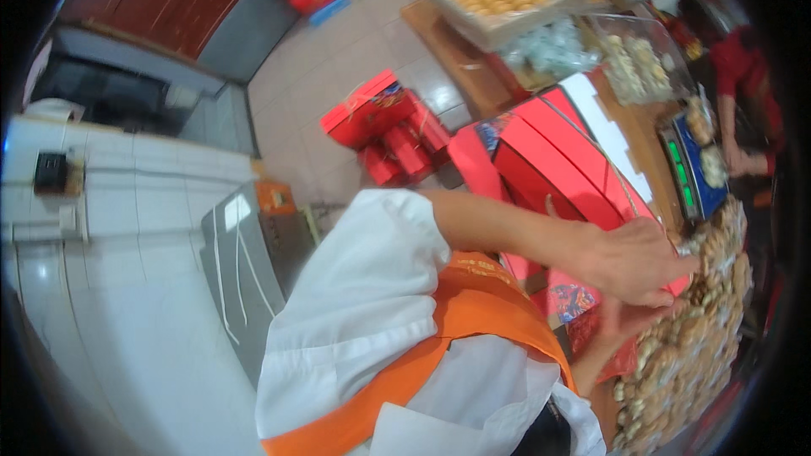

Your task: The person repeatedly places individually wrapped pastries into red gift boxes, closes the boxes, and ties them with a decorative string. The person works at a counter with stacks of red boxes and trays of pastries visible.

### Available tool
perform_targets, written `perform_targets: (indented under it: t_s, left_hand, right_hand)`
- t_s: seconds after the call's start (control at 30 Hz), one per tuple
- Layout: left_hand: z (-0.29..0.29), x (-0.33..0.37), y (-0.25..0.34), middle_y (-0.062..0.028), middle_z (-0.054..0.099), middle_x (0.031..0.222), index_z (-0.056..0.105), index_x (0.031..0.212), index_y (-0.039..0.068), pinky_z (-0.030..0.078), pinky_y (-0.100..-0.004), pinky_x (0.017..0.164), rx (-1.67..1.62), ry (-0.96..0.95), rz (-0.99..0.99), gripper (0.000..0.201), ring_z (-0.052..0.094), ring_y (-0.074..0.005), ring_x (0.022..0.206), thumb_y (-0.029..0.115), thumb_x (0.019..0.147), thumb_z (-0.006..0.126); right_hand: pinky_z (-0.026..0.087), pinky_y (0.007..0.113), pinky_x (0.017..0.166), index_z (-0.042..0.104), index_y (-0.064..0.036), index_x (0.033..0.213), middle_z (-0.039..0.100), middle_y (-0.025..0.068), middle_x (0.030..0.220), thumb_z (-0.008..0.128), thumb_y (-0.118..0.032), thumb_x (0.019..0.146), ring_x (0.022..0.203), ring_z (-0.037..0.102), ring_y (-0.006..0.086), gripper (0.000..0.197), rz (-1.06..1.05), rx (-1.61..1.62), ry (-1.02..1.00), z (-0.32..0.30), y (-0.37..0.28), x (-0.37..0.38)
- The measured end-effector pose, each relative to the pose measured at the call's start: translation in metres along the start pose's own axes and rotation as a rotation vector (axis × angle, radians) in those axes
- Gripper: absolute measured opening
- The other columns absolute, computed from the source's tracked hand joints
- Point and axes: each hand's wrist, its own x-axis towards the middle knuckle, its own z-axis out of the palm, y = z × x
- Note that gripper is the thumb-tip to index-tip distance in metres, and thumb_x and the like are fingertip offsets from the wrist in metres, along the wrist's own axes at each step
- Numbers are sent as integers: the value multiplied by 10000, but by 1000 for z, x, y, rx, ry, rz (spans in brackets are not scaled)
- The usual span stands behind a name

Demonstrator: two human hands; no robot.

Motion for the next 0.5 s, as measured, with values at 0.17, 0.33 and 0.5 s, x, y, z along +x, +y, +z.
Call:
perform_targets:
  t_s: [0.17, 0.33, 0.5]
  left_hand:
    - [-37, -56, 11, -102, 470, 598, 504, 965, -5, 361, -356, 433, 340, 686, 127, 345, 499, -251, 509, 165, 684, 610]
    - [-100, -99, 11, -99, 464, 688, 504, 993, -24, 392, -319, 437, 606, 1048, 224, 387, 480, -232, 546, 116, 647, 606]
    - [-168, -188, 21, -91, 520, 617, 482, 790, 13, 439, -357, 425, 454, 937, -79, 133, 565, -244, 524, 79, 700, 552]
  right_hand:
    - [116, 380, 1084, 256, 36, 1301, 255, 237, 1379, 309, -676, 803, 1298, 239, 295, 870, -29, -363, 17, 112, 46, 56]
    - [117, 396, 1086, 166, 80, 1366, 156, 268, 1426, 343, -806, 686, 1338, 178, 320, 1130, 33, -499, -334, 183, 106, 93]
    - [148, 390, 1078, 183, 67, 1366, 179, 243, 1422, 377, -729, 689, 1332, 193, 303, 1063, 26, -855, -609, 197, 187, 141]
